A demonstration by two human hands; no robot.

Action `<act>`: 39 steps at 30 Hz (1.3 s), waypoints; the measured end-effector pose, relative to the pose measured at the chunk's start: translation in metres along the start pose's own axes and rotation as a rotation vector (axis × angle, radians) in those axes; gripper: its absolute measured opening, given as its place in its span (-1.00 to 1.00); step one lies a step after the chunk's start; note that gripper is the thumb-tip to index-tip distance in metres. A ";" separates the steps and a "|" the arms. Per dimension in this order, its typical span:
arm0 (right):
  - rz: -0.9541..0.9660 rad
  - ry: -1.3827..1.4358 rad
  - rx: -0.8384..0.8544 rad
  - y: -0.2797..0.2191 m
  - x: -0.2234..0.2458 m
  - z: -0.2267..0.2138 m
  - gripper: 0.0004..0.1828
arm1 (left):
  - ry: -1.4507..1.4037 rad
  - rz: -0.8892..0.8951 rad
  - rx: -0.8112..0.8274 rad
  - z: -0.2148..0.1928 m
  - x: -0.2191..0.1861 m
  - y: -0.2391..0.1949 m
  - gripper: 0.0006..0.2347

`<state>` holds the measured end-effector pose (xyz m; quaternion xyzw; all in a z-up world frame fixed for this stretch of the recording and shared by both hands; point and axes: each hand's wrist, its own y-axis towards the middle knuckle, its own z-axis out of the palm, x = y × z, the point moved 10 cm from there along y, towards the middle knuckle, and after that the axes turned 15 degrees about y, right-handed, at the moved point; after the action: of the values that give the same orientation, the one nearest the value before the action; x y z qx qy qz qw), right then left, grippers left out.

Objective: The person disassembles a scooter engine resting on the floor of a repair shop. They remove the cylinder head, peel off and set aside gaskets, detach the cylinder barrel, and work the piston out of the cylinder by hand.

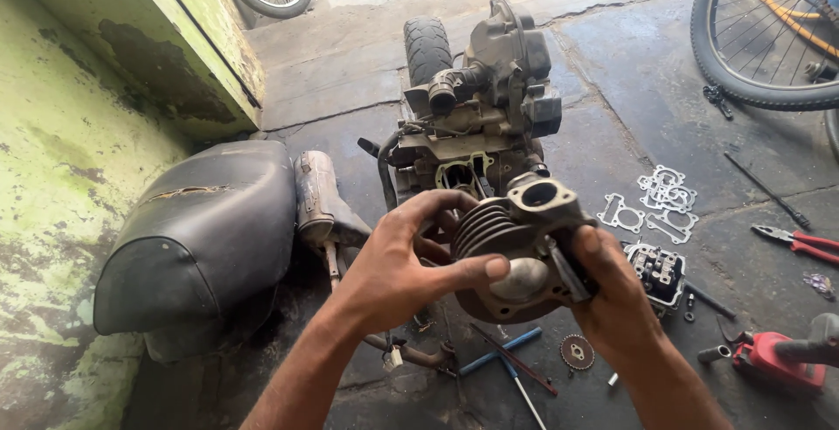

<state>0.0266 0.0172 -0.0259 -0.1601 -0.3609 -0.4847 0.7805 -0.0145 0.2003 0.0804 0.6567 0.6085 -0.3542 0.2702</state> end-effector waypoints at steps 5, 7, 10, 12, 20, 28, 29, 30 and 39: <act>-0.096 0.073 0.061 -0.009 0.020 0.006 -0.21 | -0.029 0.196 -0.094 -0.003 -0.029 -0.003 -0.19; -0.114 0.147 0.057 -0.011 0.020 0.000 -0.25 | -0.019 0.199 -0.119 -0.005 -0.033 -0.004 -0.21; -0.113 0.201 0.024 -0.011 0.021 0.001 -0.30 | 0.003 0.191 -0.131 -0.006 -0.037 -0.003 -0.22; -0.086 0.221 -0.032 -0.009 0.019 0.003 -0.32 | 0.016 0.182 -0.139 -0.004 -0.034 -0.002 -0.23; 0.042 0.270 -0.184 -0.004 0.016 0.019 -0.39 | -0.004 -0.014 -0.131 0.003 -0.010 0.009 -0.20; 0.210 0.190 -0.371 -0.005 0.011 0.044 -0.37 | -0.032 -0.282 -0.153 0.007 0.014 0.009 -0.25; 0.212 0.188 -0.370 -0.005 0.007 0.040 -0.37 | -0.033 -0.284 -0.154 0.008 0.014 0.010 -0.25; 0.226 0.213 -0.354 -0.006 0.002 0.037 -0.38 | 0.002 -0.311 -0.166 0.007 0.015 0.009 -0.27; 0.239 0.346 -0.277 -0.007 -0.007 0.038 -0.44 | 0.068 -0.344 -0.174 0.005 0.014 0.009 -0.32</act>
<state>0.0035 0.0412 -0.0051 -0.2216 -0.1305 -0.4540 0.8530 -0.0064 0.2039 0.0655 0.5288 0.7488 -0.3188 0.2409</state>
